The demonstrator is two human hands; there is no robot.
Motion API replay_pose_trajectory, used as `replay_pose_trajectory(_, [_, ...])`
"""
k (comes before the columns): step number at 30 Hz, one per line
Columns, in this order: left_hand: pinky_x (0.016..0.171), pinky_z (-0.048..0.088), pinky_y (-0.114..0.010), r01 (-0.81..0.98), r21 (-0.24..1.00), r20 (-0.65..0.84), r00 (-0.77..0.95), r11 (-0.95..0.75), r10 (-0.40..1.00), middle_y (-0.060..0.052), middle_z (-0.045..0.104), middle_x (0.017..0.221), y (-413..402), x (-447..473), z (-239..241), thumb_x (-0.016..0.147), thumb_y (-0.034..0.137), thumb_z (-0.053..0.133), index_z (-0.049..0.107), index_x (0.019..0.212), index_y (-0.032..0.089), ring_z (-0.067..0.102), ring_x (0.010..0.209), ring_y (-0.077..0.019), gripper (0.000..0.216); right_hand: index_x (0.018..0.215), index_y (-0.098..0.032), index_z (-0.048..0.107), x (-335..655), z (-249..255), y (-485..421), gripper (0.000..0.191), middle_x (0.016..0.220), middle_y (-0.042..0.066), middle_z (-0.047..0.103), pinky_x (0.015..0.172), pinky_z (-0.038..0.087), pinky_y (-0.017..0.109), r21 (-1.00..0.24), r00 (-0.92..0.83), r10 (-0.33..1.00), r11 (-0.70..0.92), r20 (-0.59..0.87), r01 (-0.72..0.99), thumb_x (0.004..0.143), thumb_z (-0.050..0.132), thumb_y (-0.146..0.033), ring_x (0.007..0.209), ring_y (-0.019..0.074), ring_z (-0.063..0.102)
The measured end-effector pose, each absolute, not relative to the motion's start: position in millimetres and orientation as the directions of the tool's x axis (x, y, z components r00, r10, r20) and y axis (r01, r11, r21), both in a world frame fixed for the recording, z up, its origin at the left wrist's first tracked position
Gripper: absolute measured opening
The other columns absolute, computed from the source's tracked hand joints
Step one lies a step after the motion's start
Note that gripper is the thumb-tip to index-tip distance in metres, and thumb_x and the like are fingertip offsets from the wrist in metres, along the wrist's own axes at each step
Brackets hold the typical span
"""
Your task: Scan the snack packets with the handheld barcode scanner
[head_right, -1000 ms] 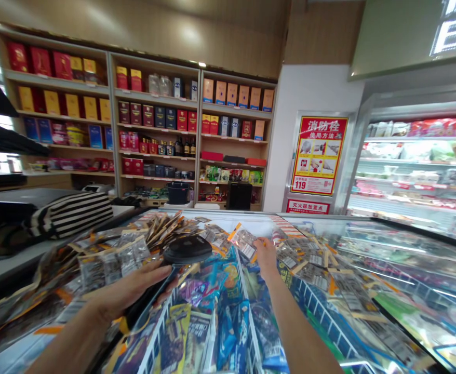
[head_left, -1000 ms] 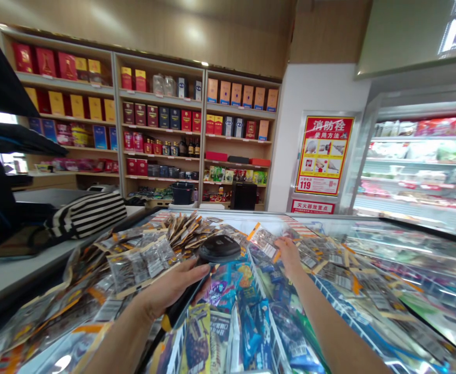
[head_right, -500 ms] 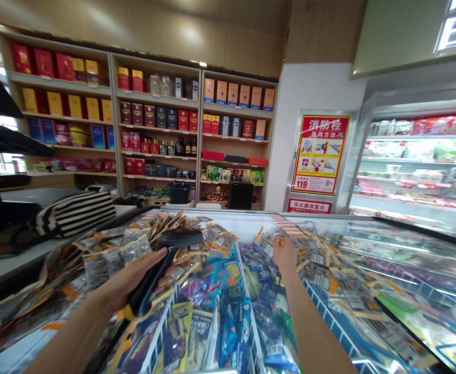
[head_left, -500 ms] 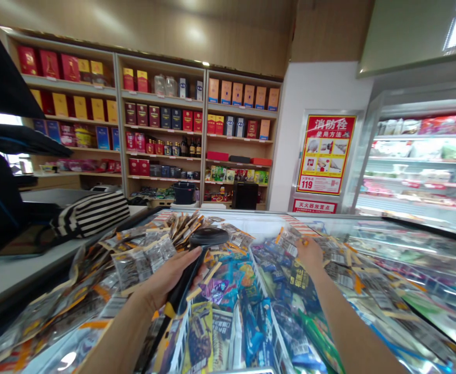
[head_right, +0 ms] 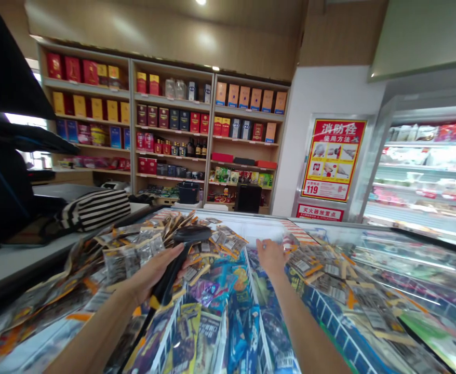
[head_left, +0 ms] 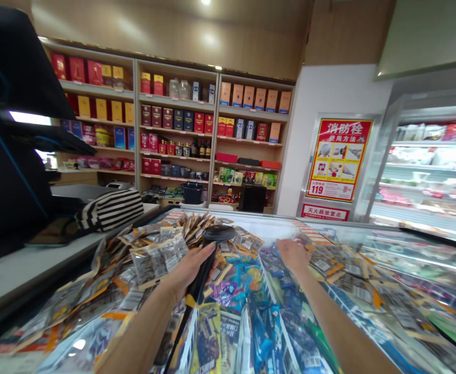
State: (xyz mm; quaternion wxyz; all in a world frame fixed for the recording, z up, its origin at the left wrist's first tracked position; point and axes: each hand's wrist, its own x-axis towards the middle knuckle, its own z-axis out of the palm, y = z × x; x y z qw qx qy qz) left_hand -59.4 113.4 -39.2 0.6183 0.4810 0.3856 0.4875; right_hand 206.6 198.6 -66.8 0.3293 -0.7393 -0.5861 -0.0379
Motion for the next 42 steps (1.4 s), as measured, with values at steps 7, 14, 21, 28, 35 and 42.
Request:
replay_pose_trajectory(7, [0.036, 0.030, -0.017, -0.244, 0.968, 0.014, 0.277, 0.056, 0.961, 0.004, 0.045, 0.051, 109, -60, -37, 0.063, 0.048, 0.048, 0.047, 0.082, 0.014, 0.040, 0.039, -0.0056, 0.039, 0.070, -0.009, 0.062, 136, -92, 222, 0.056, 0.089, 0.020, 0.056, 0.076, 0.025, 0.051, -0.408, 0.297, 0.874, -0.127, 0.385, 0.904, 0.065, 0.034, -0.058, 0.098, 0.0358, 0.039])
replay_pose_trajectory(14, [0.038, 0.031, -0.018, -0.214, 0.976, 0.037, 0.352, 0.041, 0.935, 0.003, 0.047, 0.053, 103, -61, -34, 0.065, 0.048, 0.046, 0.048, 0.078, 0.015, 0.041, 0.041, -0.0061, 0.036, 0.091, -0.015, 0.053, 151, -96, 227, 0.036, 0.085, 0.012, 0.060, 0.074, 0.032, 0.041, -0.491, 0.360, 0.877, -0.172, 0.319, 0.854, 0.066, 0.043, -0.039, 0.089, 0.0270, 0.049])
replay_pose_trajectory(21, [0.040, 0.030, -0.018, -0.183, 0.983, 0.062, 0.429, 0.019, 0.901, 0.003, 0.047, 0.054, 96, -61, -35, 0.071, 0.043, 0.042, 0.048, 0.072, 0.016, 0.040, 0.041, -0.0052, 0.027, 0.089, -0.013, 0.054, 213, -99, 224, 0.031, 0.080, 0.008, 0.062, 0.063, 0.038, 0.025, -0.656, 0.282, 0.852, 0.093, 0.442, 0.749, 0.064, 0.043, -0.029, 0.074, 0.0186, 0.056])
replay_pose_trajectory(28, [0.040, 0.029, -0.018, -0.111, 0.992, 0.010, 0.505, 0.054, 0.863, 0.002, 0.047, 0.054, 92, -58, -34, 0.070, 0.042, 0.043, 0.050, 0.068, 0.015, 0.039, 0.040, -0.0047, 0.029, 0.087, -0.015, 0.057, 226, -91, 216, 0.035, 0.066, 0.003, 0.062, 0.055, 0.039, 0.024, -0.803, 0.300, 0.867, 0.171, 0.398, 0.570, 0.060, 0.046, -0.034, 0.062, 0.0171, 0.056])
replay_pose_trajectory(35, [0.039, 0.029, -0.018, -0.124, 0.991, 0.017, 0.500, 0.052, 0.866, 0.003, 0.046, 0.053, 92, -58, -32, 0.070, 0.042, 0.044, 0.048, 0.067, 0.015, 0.040, 0.041, -0.0051, 0.027, 0.084, -0.015, 0.057, 217, -82, 207, 0.031, 0.064, 0.001, 0.062, 0.052, 0.039, 0.023, -0.841, 0.196, 0.905, 0.247, 0.378, 0.482, 0.059, 0.046, -0.030, 0.058, 0.0159, 0.055])
replay_pose_trajectory(42, [0.038, 0.029, -0.017, -0.105, 0.994, 0.019, 0.451, 0.032, 0.893, 0.004, 0.046, 0.051, 92, -57, -33, 0.067, 0.044, 0.046, 0.049, 0.066, 0.015, 0.038, 0.040, -0.0046, 0.029, 0.088, -0.016, 0.056, 217, -89, 213, 0.034, 0.065, 0.001, 0.063, 0.052, 0.039, 0.023, -0.839, 0.166, 0.902, 0.287, 0.400, 0.463, 0.061, 0.044, -0.031, 0.059, 0.0160, 0.056])
